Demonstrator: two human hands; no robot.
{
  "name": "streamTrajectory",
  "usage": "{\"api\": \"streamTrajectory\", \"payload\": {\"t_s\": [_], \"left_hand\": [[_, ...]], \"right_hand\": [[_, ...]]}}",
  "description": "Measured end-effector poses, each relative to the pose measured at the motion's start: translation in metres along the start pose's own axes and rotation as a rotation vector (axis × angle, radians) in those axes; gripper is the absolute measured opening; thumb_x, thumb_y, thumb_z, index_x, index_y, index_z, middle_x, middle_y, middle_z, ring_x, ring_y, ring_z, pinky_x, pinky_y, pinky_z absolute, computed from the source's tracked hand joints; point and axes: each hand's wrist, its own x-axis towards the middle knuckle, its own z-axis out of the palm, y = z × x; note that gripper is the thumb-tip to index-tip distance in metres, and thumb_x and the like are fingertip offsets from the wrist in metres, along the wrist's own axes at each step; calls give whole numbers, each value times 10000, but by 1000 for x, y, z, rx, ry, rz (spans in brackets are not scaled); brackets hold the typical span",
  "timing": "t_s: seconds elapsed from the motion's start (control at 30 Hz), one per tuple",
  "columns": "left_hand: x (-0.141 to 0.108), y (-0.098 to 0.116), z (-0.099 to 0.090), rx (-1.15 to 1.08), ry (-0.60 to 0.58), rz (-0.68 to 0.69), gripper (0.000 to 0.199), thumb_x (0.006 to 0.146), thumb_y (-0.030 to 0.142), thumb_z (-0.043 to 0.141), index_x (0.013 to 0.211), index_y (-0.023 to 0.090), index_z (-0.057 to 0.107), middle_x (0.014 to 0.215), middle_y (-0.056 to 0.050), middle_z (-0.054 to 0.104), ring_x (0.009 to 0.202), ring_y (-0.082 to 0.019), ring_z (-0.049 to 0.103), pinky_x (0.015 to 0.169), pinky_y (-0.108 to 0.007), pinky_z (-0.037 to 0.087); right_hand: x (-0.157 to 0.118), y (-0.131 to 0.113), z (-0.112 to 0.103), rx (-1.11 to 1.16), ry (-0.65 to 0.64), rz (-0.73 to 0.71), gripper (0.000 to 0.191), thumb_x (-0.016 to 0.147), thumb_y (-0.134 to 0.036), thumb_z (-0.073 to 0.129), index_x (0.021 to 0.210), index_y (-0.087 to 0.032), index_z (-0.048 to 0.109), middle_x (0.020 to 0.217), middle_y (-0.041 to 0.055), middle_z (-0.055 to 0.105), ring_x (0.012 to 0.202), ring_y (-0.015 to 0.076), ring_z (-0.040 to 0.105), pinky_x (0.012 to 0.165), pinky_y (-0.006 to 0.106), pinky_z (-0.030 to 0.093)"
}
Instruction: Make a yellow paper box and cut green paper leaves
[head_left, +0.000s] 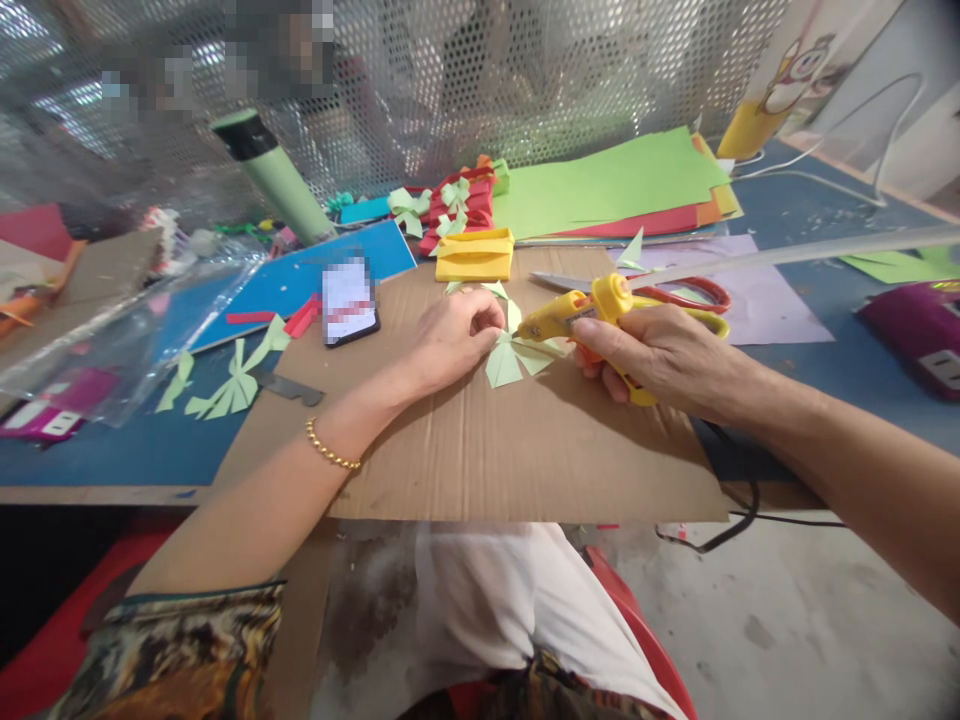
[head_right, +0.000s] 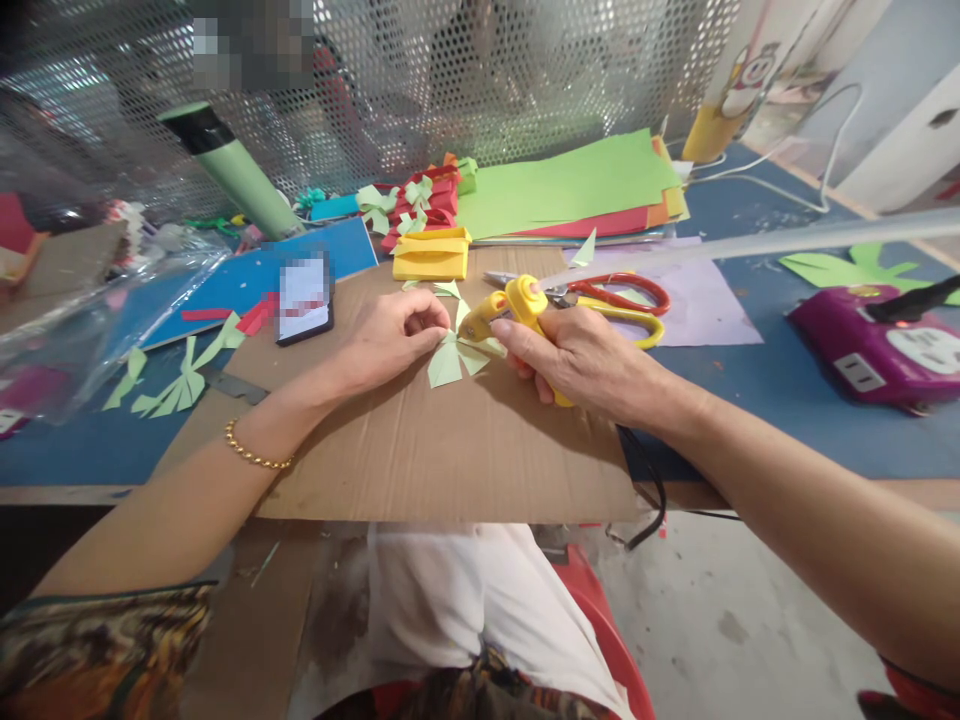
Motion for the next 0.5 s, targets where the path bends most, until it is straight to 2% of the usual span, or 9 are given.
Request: {"api": "streamTrajectory", "payload": {"t_s": [0.13,0.3,0.5], "left_hand": [[0,0,1,12,1,-7,104,817,107,635,830,197,684,873,-17,715,806,-182,613,738,-345,447],[1,-2,3,20,12,-12,107,831,108,640,851,194,701,894,-24,714,814,-187,621,735,-352,447],[-2,11,-6,35,-47,-92,144,859,58,630,908,164,713,904,-23,686,811,-179,600,747,-348,440]], "right_hand": [[1,1,0,10,-10,2,731,993,-868,480,671,-236,660,486,16,607,516,144,559,585,305,465],[1,0,-1,50,21,-25,778,923,-966,480,655,-259,663,473,8,599,488,152,568,547,310,451],[-4,-1,1,97,15,17,779,902,-971,517,660,-249,681,470,15,623,491,142,555,542,298,423]]}}
